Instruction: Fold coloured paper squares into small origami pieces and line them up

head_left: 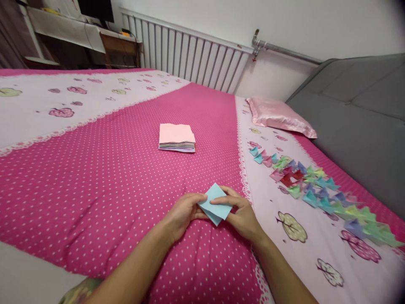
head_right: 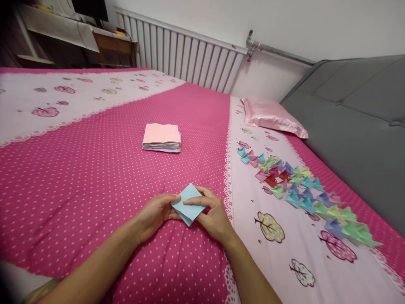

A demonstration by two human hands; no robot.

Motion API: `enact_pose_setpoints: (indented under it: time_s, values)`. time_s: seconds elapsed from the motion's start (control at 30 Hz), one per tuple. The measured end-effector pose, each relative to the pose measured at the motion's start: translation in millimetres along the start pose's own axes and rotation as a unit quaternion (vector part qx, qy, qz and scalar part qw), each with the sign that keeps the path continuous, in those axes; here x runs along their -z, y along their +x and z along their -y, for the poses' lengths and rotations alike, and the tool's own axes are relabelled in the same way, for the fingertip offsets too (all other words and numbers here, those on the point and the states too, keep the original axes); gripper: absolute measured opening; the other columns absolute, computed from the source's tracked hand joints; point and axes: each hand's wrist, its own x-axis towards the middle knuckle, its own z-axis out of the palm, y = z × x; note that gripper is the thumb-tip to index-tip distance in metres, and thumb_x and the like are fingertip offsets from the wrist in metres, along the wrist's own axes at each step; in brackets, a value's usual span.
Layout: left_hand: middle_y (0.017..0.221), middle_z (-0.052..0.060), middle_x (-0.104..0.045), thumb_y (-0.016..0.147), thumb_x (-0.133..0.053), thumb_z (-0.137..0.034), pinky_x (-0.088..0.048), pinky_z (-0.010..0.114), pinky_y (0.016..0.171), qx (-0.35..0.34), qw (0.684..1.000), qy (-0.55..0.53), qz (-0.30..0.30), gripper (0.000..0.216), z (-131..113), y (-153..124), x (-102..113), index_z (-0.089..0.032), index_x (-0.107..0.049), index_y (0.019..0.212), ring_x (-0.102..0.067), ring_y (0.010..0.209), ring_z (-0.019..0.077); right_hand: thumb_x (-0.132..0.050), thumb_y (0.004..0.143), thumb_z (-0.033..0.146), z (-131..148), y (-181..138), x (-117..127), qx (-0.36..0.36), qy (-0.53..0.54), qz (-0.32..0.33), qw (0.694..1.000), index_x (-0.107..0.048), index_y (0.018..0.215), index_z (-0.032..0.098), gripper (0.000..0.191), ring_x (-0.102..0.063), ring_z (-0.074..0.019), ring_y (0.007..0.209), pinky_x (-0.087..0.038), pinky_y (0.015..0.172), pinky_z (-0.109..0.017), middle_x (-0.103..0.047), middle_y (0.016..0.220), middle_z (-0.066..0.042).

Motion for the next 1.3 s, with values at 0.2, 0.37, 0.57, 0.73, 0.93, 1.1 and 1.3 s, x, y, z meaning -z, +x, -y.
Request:
enact_pose_setpoints:
  time_s: [0.2, 0.37, 0.57, 0.73, 0.93, 1.1, 1.3]
  values:
    - [0.076, 0.012, -0.067, 0.074, -0.052, -0.025, -0.048, 0.035, 0.074, -0.009, 0.999, 0.016, 0.051, 0.025, 2.3, -0.2, 2.7, -0.006, -0.066, 0.081, -0.062, 0.070, 0.0201, -0.069, 0.069, 0.029, -1.2, -0.8, -5.0, -0.040, 0.003, -0.073, 0.996, -0.073, 0.079, 0.025, 0.011, -0.058, -0.0222, 0.097, -0.047, 0.079, -0.033, -0.060, 0.107, -0.006]
    - [0.078, 0.008, -0.066, 0.069, -0.060, -0.022, -0.043, 0.030, 0.077, -0.040, 0.988, 0.059, 0.133, 0.024, 3.0, -3.1, 1.2, -0.010, -0.066, 0.089, -0.059, 0.074, 0.0168, -0.067, 0.070, 0.030, 2.0, -2.7, -7.6, -0.053, -0.006, -0.090, 0.994, -0.072, 0.078, 0.022, 0.012, -0.060, -0.0211, 0.088, -0.047, 0.076, -0.033, -0.062, 0.101, -0.006]
    - [0.069, 0.005, -0.063, 0.072, -0.063, -0.036, -0.041, 0.027, 0.072, -0.062, 0.985, 0.092, 0.135, 0.030, 7.2, -2.0, -3.9, -0.010, -0.067, 0.086, -0.055, 0.065, 0.0129, -0.064, 0.074, 0.031, 4.8, -3.1, -8.5, -0.054, -0.013, -0.100, 0.993, -0.072, 0.077, 0.021, 0.014, -0.060, -0.0204, 0.085, -0.046, 0.075, -0.032, -0.064, 0.094, -0.005]
    - [0.067, 0.006, -0.063, 0.073, -0.061, -0.040, -0.042, 0.032, 0.076, -0.067, 0.987, 0.081, 0.118, 0.034, 7.5, -1.9, -4.8, -0.009, -0.068, 0.085, -0.056, 0.065, 0.0146, -0.062, 0.076, 0.031, 4.4, -3.3, -11.0, -0.051, -0.005, -0.104, 0.993, -0.070, 0.078, 0.019, 0.014, -0.060, -0.0185, 0.082, -0.046, 0.073, -0.030, -0.064, 0.089, -0.005]
    - [0.068, 0.007, -0.064, 0.075, -0.059, -0.039, -0.042, 0.030, 0.074, -0.086, 0.988, 0.071, 0.108, 0.033, 9.4, -0.2, -3.4, -0.009, -0.068, 0.084, -0.056, 0.066, 0.0148, -0.070, 0.068, 0.032, 2.1, -4.9, -13.7, -0.097, 0.030, -0.191, 0.976, -0.055, 0.073, 0.018, 0.021, -0.051, -0.0115, 0.059, -0.043, 0.055, -0.023, -0.055, 0.065, 0.003]
    - [0.066, 0.006, -0.063, 0.075, -0.060, -0.039, -0.042, 0.027, 0.069, -0.091, 0.988, 0.071, 0.102, 0.032, 9.5, 0.9, -2.7, -0.009, -0.068, 0.083, -0.054, 0.062, 0.0130, -0.072, 0.065, 0.031, 2.4, -4.7, -16.0, -0.114, 0.116, -0.209, 0.964, -0.046, 0.084, 0.021, 0.033, -0.054, -0.0108, 0.058, -0.044, 0.051, -0.021, -0.056, 0.069, 0.005]
    - [0.070, 0.007, -0.065, 0.074, -0.061, -0.039, -0.043, 0.028, 0.071, -0.086, 0.992, 0.061, 0.067, 0.033, 6.4, -0.3, -3.1, -0.009, -0.068, 0.085, -0.056, 0.064, 0.0137, -0.073, 0.064, 0.030, 3.4, -3.5, -13.8, -0.134, 0.170, -0.214, 0.953, -0.048, 0.093, 0.021, 0.039, -0.057, -0.0107, 0.056, -0.044, 0.055, -0.021, -0.061, 0.063, 0.005]
